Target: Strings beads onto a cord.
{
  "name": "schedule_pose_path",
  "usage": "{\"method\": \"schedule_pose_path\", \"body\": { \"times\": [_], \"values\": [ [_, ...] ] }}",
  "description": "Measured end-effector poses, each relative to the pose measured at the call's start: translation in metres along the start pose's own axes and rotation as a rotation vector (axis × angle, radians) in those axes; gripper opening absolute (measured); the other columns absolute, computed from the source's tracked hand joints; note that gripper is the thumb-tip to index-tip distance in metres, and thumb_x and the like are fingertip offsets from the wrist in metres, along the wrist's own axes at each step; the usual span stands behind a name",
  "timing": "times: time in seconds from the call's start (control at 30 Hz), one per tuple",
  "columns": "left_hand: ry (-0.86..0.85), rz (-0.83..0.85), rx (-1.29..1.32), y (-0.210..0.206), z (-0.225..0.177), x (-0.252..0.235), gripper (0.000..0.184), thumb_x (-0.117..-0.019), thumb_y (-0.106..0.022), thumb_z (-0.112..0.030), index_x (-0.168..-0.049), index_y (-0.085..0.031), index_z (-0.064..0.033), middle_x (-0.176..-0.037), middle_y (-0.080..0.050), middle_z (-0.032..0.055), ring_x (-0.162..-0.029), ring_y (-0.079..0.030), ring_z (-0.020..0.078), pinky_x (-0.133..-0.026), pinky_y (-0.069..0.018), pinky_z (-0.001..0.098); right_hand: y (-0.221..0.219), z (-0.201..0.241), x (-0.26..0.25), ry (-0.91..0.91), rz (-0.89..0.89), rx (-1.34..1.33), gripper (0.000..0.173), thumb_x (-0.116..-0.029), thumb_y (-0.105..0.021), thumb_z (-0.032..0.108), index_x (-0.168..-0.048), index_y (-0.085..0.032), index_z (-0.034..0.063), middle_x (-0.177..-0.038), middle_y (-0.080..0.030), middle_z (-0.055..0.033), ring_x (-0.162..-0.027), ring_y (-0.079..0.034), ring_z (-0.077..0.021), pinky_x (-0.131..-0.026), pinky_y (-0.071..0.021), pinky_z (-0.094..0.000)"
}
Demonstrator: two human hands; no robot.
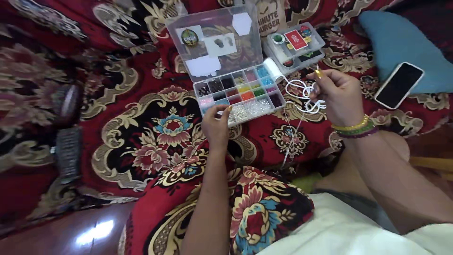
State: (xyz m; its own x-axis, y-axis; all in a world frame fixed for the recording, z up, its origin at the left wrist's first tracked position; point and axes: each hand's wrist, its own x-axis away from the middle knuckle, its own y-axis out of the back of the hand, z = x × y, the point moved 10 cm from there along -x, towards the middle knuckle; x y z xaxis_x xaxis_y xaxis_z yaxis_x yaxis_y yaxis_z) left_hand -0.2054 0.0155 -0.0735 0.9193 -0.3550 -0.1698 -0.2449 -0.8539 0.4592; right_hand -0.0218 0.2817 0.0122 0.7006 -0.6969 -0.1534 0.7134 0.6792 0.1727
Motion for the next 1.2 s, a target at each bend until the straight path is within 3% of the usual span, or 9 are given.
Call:
{"method": "schedule_pose_path", "body": {
  "times": [0.23,0.37,0.43,0.53,0.67,0.87,1.1,1.2],
  "values": [
    [-0.054,0.01,-0.043,-0.008,-0.001,0.001,0.012,-0.0931,-0.074,-0.014,-0.103,-0.079,-0.0085,-0.1,-0.07,0.0134,-0.088,-0.065,0.0257,-0.079,-0.0516,0.0443,0.001,0.002,0.007,-0.019,-0.011,0.021,0.02,-0.1066,-0.051,0.015,-0.111,-0.069,0.0073,-0.072,-0.062,0.0078,-0.057,-0.061,-0.0021,-0.058,-0.0579,-0.0202],
    [-0.037,0.035,-0.111,-0.008,-0.002,0.001,0.018,-0.0969,-0.071,-0.02,-0.111,-0.079,-0.0119,-0.103,-0.071,0.0133,-0.089,-0.065,0.0282,-0.079,-0.0512,0.047,0.001,0.003,0.008,-0.008,-0.012,0.005,0.019,-0.106,-0.052,0.015,-0.109,-0.069,0.0067,-0.073,-0.064,0.0075,-0.058,-0.062,-0.0024,-0.058,-0.0579,-0.0201],
    [-0.057,0.037,-0.261,-0.001,-0.007,0.0,0.018,-0.0979,-0.069,-0.019,-0.111,-0.079,-0.0109,-0.105,-0.071,0.0168,-0.096,-0.066,0.0357,-0.084,-0.0515,0.0543,0.0,0.005,0.009,-0.004,-0.01,0.001,0.019,-0.1061,-0.052,0.015,-0.108,-0.069,0.0068,-0.073,-0.065,0.0075,-0.058,-0.062,-0.0023,-0.058,-0.0576,-0.0198],
    [-0.029,0.126,-0.475,-0.001,-0.006,0.0,0.014,-0.0948,-0.073,-0.015,-0.106,-0.079,-0.0091,-0.109,-0.068,0.0223,-0.106,-0.06,0.0457,-0.089,-0.0446,0.0649,0.0,0.005,0.009,0.003,-0.01,-0.017,0.02,-0.1059,-0.05,0.013,-0.108,-0.069,0.0066,-0.071,-0.062,0.0077,-0.057,-0.061,-0.0024,-0.058,-0.0579,-0.0203],
    [-0.001,0.194,-0.572,-0.012,0.0,0.003,0.013,-0.0915,-0.077,-0.016,-0.102,-0.08,-0.0081,-0.111,-0.066,0.0277,-0.11,-0.057,0.0499,-0.09,-0.0421,0.0673,0.002,0.002,0.005,0.001,-0.02,-0.045,0.018,-0.1051,-0.052,0.011,-0.107,-0.069,0.0044,-0.072,-0.064,0.0066,-0.058,-0.063,-0.0035,-0.059,-0.0593,-0.0221],
    [0.046,0.23,-0.51,-0.014,0.008,0.002,0.017,-0.0925,-0.076,-0.018,-0.102,-0.078,-0.0041,-0.113,-0.063,0.0303,-0.111,-0.056,0.0518,-0.091,-0.0424,0.0693,0.003,-0.001,0.004,-0.003,-0.013,-0.049,0.02,-0.1064,-0.052,0.014,-0.108,-0.069,0.0053,-0.071,-0.063,0.0064,-0.057,-0.062,-0.0033,-0.058,-0.058,-0.0208],
    [-0.038,0.159,-0.413,-0.008,-0.004,0.0,0.014,-0.0929,-0.074,-0.011,-0.102,-0.075,-0.0011,-0.109,-0.065,0.0283,-0.106,-0.06,0.0493,-0.09,-0.0451,0.0661,0.015,-0.012,-0.005,-0.044,-0.073,-0.082,0.019,-0.106,-0.05,0.012,-0.107,-0.068,0.0044,-0.07,-0.063,0.008,-0.058,-0.063,-0.0029,-0.06,-0.0587,-0.021],
    [-0.1,0.11,-0.149,-0.004,-0.013,-0.001,0.014,-0.0958,-0.071,-0.012,-0.104,-0.073,-0.0009,-0.103,-0.07,0.0183,-0.089,-0.067,0.0307,-0.08,-0.0543,0.0492,0.024,-0.018,-0.011,-0.068,-0.112,-0.102,0.019,-0.1067,-0.049,0.011,-0.107,-0.067,0.0046,-0.071,-0.063,0.0081,-0.059,-0.063,-0.003,-0.06,-0.059,-0.0213]
  ]
}}
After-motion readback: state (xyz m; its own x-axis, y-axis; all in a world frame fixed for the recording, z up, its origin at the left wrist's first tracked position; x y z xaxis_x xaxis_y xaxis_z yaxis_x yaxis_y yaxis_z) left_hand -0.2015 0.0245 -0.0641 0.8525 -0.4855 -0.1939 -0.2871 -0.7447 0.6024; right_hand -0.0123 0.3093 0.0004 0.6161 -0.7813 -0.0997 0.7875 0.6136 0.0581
